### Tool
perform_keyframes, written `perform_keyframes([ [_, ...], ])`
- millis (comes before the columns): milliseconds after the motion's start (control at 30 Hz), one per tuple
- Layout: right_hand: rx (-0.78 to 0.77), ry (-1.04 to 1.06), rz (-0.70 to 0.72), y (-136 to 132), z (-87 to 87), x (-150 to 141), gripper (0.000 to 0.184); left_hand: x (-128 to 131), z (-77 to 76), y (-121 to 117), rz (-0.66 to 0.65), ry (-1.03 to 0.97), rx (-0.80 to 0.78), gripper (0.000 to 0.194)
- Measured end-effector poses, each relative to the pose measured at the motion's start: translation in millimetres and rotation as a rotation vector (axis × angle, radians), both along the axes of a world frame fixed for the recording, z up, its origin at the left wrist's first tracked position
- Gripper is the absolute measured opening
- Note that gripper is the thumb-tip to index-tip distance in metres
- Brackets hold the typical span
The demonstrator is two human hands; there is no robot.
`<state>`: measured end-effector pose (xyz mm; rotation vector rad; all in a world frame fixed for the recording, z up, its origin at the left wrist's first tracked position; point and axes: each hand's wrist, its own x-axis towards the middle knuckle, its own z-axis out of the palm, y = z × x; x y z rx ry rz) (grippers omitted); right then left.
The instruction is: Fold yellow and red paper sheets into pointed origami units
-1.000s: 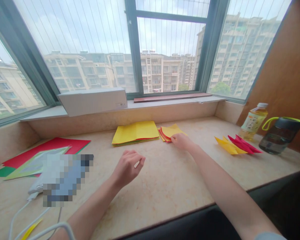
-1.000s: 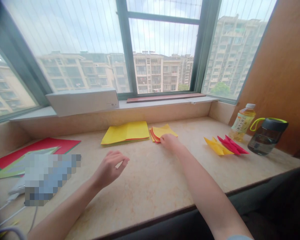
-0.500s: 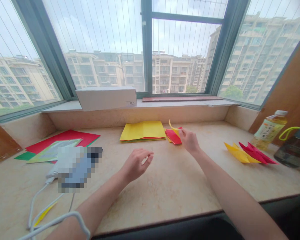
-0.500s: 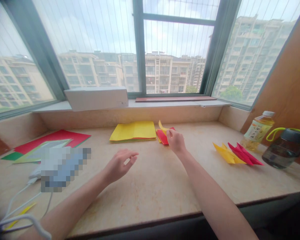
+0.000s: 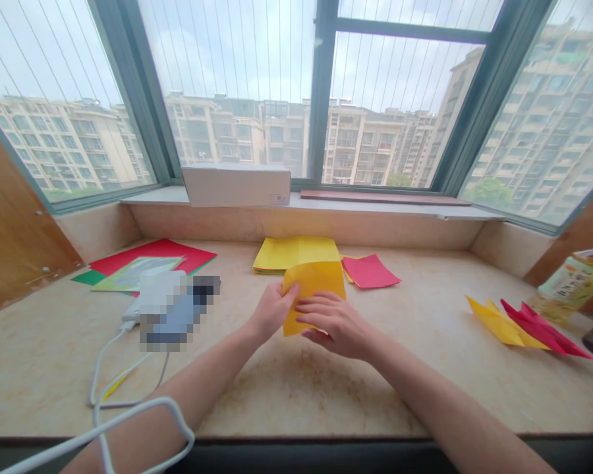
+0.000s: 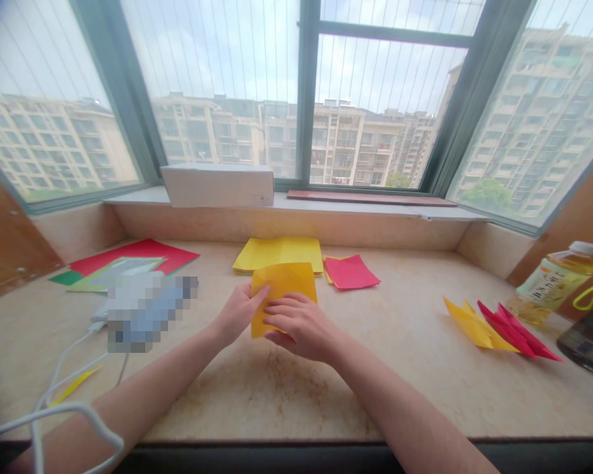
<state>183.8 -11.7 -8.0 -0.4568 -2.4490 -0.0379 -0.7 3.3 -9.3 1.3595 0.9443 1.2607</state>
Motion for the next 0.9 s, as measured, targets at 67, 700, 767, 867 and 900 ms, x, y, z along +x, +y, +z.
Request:
perform_keyframes([
  [67,0.002,0.128,-0.154,5.8,0.3,6.2,0.024,-0.9,1.1,0.8,-0.023,-0.055,-0.023,0.038],
  [700,-0.988,0.699,-0.133,21.8,2.9,26.0,0.021,-2.7,11.6,-5.9,-0.062,-0.206,-0.149,0.041],
  [767,-0.99,0.704,-0.133,21.2,2.8,26.4,0.019,-2.8,12.6,-6.3,-0.032,-0.196,-0.134,0.037],
  [867,-0.96,0.719,-0.147,21.6,1.1,26.5,0.017,-2.4,13.0,-5.9,-0.009,-0.209,-0.092,0.038],
  [900,-0.942,0.716,-0.157,22.1,0.5,26.5,0.017,-2.2,12.8,-5.5,-0.015,-0.217,-0.081,0.039],
])
